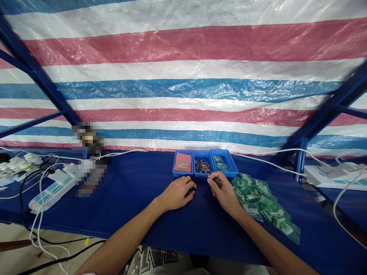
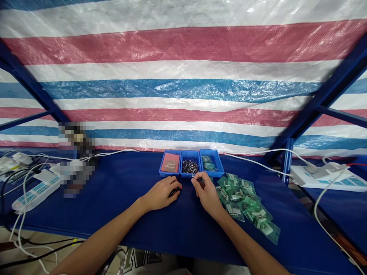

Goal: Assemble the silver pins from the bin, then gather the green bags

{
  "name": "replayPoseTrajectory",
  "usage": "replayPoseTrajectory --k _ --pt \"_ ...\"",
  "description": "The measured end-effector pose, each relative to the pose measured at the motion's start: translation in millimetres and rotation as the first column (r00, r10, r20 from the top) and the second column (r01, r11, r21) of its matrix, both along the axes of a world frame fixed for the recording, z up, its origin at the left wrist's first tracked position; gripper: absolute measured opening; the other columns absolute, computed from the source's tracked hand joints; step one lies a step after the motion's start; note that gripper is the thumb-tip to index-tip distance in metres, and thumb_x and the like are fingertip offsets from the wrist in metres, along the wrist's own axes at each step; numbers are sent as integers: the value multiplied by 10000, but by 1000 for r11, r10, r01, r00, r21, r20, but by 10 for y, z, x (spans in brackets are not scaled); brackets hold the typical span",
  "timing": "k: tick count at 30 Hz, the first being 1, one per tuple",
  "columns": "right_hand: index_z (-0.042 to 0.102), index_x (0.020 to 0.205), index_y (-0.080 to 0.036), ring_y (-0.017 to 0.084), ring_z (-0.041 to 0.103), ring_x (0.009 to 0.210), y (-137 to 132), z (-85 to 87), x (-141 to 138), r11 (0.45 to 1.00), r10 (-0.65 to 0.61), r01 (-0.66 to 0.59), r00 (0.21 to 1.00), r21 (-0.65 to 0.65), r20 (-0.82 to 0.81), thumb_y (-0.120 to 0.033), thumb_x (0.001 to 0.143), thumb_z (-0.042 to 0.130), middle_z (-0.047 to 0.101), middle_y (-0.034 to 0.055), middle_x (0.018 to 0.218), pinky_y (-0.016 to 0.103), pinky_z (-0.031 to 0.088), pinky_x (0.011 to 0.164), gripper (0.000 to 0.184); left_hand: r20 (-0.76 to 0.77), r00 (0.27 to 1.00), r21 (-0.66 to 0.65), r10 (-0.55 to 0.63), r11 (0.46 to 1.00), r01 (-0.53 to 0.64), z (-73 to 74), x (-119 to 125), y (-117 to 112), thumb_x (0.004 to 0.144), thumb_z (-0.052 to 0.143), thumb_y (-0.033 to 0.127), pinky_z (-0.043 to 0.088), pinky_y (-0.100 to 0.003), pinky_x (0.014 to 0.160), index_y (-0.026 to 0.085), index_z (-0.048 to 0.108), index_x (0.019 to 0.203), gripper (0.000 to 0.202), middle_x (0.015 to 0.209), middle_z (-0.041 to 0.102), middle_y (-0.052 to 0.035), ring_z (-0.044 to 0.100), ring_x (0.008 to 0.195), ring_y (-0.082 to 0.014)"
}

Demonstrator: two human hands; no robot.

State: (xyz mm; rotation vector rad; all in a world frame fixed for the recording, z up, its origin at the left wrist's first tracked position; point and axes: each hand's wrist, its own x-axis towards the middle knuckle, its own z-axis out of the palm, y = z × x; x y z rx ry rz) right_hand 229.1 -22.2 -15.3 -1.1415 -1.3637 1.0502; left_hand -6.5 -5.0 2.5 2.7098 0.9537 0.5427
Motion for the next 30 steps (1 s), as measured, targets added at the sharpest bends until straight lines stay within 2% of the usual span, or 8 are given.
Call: replayPoseTrajectory --k 4,9,15,22,26,30 --pt "546 974 -258 124 476 535 -15 -10 4 1000 4 -4 999 9 35 -548 958 703 538 -38 771 255 389 478 330 -5 1000 -5 1 1000 -1 3 -4 1 1075 509 270 502 -351 901 219 611 1177 153 1081 607 -68 603 1012 -226" --pt "595 954 -245 121 462 524 -20 53 13 1000 14 -14 999 6 31 -561 946 711 558 -22 775 258 372 460 336 -8 1000 -9 1 1000 -1 0 -10 1 1077 503 269 503 -355 902 220 610 1176 153 1086 605 -67 603 1006 -226" --pt "648 1023 -220 98 416 465 -2 82 8 991 85 -94 992 -93 -93 -626 977 628 583 -7 776 224 260 391 410 -6 1000 -4 1 1000 -1 -9 -5 6 1080 497 265 502 -350 898 223 608 1178 154 1090 605 -68 601 1003 -225" --pt "639 1060 -223 75 406 466 -4 97 11 986 89 -116 973 -117 -213 -587 965 667 577 -21 804 203 263 389 376 -9 1000 -11 3 1000 -3 -2 -12 4 1080 501 269 499 -346 903 222 610 1186 159 1089 603 -66 600 1017 -225" --pt "598 1029 -234 66 419 458 -14 123 -3 992 52 -72 983 -103 -177 -582 924 719 603 -20 839 192 266 383 383 -14 1000 -12 0 1000 0 6 -6 7 1080 499 263 500 -344 899 220 608 1178 152 1090 604 -64 600 1017 -225" --pt "562 931 -231 71 410 448 -16 118 -24 995 27 -36 995 -92 -101 -594 892 749 562 -42 740 192 276 377 410 -5 1000 -9 -3 1000 3 12 -6 5 1079 497 262 502 -347 913 220 608 1175 152 1086 608 -68 602 1015 -226"
